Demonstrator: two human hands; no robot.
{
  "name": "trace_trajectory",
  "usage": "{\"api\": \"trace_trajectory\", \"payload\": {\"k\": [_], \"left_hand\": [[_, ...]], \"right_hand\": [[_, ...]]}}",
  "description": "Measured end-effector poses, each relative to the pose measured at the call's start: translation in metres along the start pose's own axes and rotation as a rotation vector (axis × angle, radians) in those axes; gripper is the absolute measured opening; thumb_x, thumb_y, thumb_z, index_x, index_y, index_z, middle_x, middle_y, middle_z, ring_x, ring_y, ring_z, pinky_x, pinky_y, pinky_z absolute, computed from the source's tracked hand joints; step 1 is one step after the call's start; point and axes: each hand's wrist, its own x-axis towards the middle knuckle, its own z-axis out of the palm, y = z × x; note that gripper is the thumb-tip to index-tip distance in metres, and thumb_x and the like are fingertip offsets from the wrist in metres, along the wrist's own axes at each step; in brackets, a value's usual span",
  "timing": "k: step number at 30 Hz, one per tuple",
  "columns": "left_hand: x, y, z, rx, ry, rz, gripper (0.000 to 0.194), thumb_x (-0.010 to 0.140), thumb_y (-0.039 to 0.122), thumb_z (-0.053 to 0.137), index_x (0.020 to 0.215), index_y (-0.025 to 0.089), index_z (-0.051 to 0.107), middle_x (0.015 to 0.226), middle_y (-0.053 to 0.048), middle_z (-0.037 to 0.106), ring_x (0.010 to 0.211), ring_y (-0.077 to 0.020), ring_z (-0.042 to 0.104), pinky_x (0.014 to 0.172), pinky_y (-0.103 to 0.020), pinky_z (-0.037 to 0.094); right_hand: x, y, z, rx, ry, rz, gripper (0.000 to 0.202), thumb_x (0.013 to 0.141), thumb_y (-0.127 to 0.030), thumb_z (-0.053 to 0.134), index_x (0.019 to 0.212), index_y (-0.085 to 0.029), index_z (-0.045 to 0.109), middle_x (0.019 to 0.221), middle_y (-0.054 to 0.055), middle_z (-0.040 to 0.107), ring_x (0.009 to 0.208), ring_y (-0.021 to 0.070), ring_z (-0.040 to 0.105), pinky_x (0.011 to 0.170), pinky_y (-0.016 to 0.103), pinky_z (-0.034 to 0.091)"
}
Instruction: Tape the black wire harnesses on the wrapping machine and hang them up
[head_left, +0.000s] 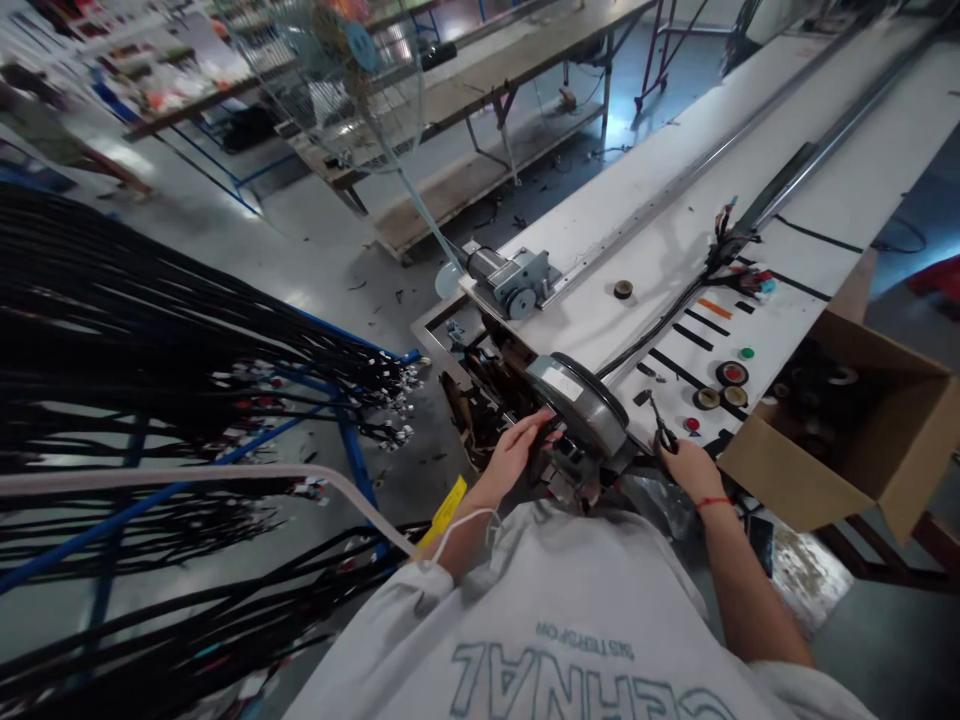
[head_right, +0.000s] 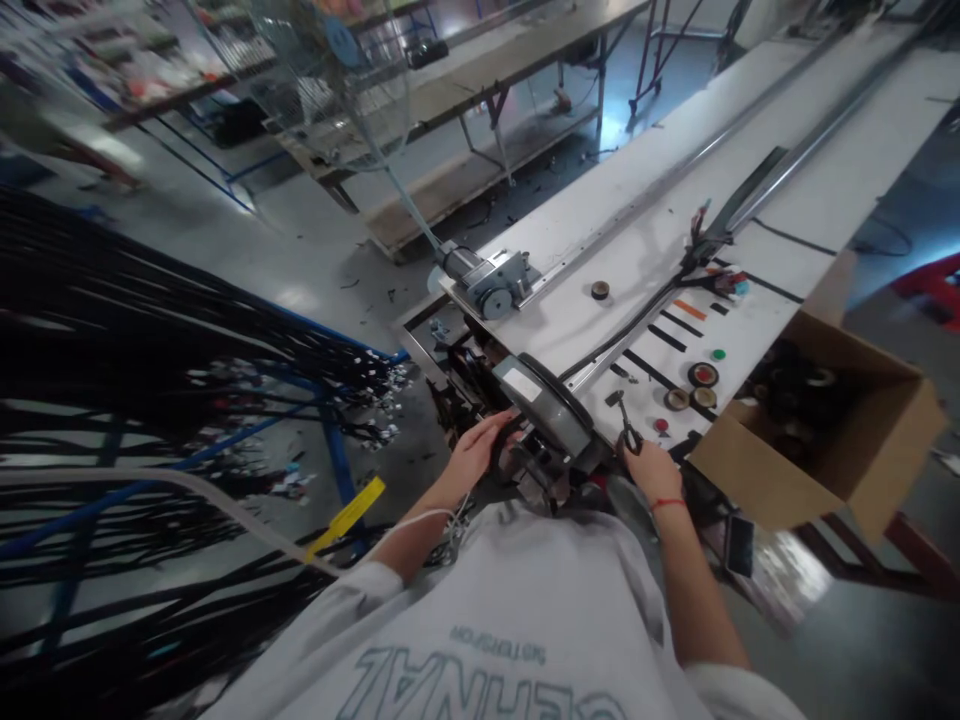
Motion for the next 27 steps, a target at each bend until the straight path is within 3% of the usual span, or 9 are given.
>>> {"api": "trace_trajectory", "payload": {"k": [3,5,7,8,11,14,17,19,27], "left_hand": [[0.016,0.002,0.003,-0.146,-0.111,-0.320,0.031,0.085,0.044,0.065,0.096,0.015,0.065,0.072,-0.002,0.064,0.051,-0.0070,0.052,0.048,-0.017,0.040],[0.028,0.004,0.005,-0.011,-0.278,-0.467,0.030,0.089,0.044,0.060,0.083,0.014,0.062,0.047,0.007,0.042,0.035,-0.0043,0.031,0.039,-0.017,0.027],[0.035,0.006,0.008,0.245,-0.382,-0.444,0.036,0.092,0.046,0.054,0.075,0.016,0.058,0.038,0.011,0.028,0.031,-0.0051,0.021,0.038,-0.018,0.023],[0.035,0.007,0.010,0.378,-0.399,-0.393,0.037,0.093,0.046,0.052,0.072,0.016,0.058,0.036,0.011,0.028,0.030,-0.0062,0.024,0.039,-0.019,0.024],[0.030,0.011,0.016,0.871,-0.303,-0.193,0.033,0.092,0.040,0.053,0.071,0.017,0.062,0.037,0.005,0.044,0.038,-0.0128,0.047,0.050,-0.023,0.038],[0.020,0.008,0.022,1.284,-0.085,-0.020,0.026,0.092,0.035,0.050,0.090,0.017,0.068,0.063,-0.005,0.069,0.067,-0.0234,0.068,0.071,-0.032,0.049],[0.011,0.000,0.023,1.283,0.065,0.091,0.032,0.091,0.034,0.047,0.113,0.017,0.062,0.108,-0.014,0.074,0.099,-0.0282,0.070,0.087,-0.038,0.051],[0.006,-0.005,0.021,1.214,0.116,0.144,0.035,0.088,0.036,0.048,0.116,0.019,0.060,0.118,-0.012,0.071,0.108,-0.0268,0.068,0.093,-0.038,0.051],[-0.007,-0.001,-0.007,1.175,0.164,0.047,0.037,0.077,0.051,0.049,0.090,0.020,0.065,0.088,-0.008,0.076,0.084,-0.0270,0.071,0.079,-0.035,0.054]], "right_hand": [[0.025,-0.008,0.009,-0.121,0.085,-0.070,0.041,0.090,-0.048,0.052,0.099,-0.013,0.070,0.096,0.018,0.068,0.094,0.0286,0.066,0.080,0.034,0.049],[0.044,-0.007,-0.001,-0.090,0.196,-0.152,0.041,0.091,-0.043,0.051,0.110,-0.011,0.068,0.111,0.020,0.065,0.106,0.0283,0.062,0.089,0.034,0.047],[0.069,0.002,-0.026,-0.074,0.384,-0.128,0.040,0.092,-0.037,0.049,0.117,-0.010,0.066,0.131,0.021,0.055,0.120,0.0296,0.054,0.098,0.036,0.043],[0.082,0.009,-0.042,-0.076,0.480,-0.074,0.040,0.093,-0.035,0.047,0.119,-0.010,0.065,0.138,0.021,0.050,0.126,0.0308,0.048,0.102,0.038,0.040],[0.120,0.035,-0.087,-0.100,0.618,0.070,0.041,0.095,-0.037,0.042,0.124,-0.015,0.061,0.140,0.017,0.050,0.135,0.0336,0.036,0.106,0.048,0.033],[0.144,0.050,-0.107,-0.127,0.533,0.097,0.047,0.097,-0.044,0.038,0.129,-0.016,0.057,0.125,0.018,0.061,0.127,0.0332,0.044,0.104,0.051,0.031],[0.151,0.052,-0.103,-0.148,0.472,0.114,0.048,0.097,-0.043,0.039,0.130,-0.013,0.054,0.119,0.020,0.063,0.116,0.0320,0.054,0.100,0.048,0.033],[0.150,0.050,-0.099,-0.153,0.472,0.110,0.047,0.097,-0.042,0.039,0.132,-0.013,0.052,0.120,0.020,0.063,0.114,0.0316,0.056,0.098,0.047,0.034],[0.146,0.053,-0.100,-0.117,0.456,0.108,0.049,0.095,-0.036,0.038,0.139,-0.016,0.047,0.132,0.017,0.059,0.111,0.0329,0.057,0.094,0.045,0.038]]}}
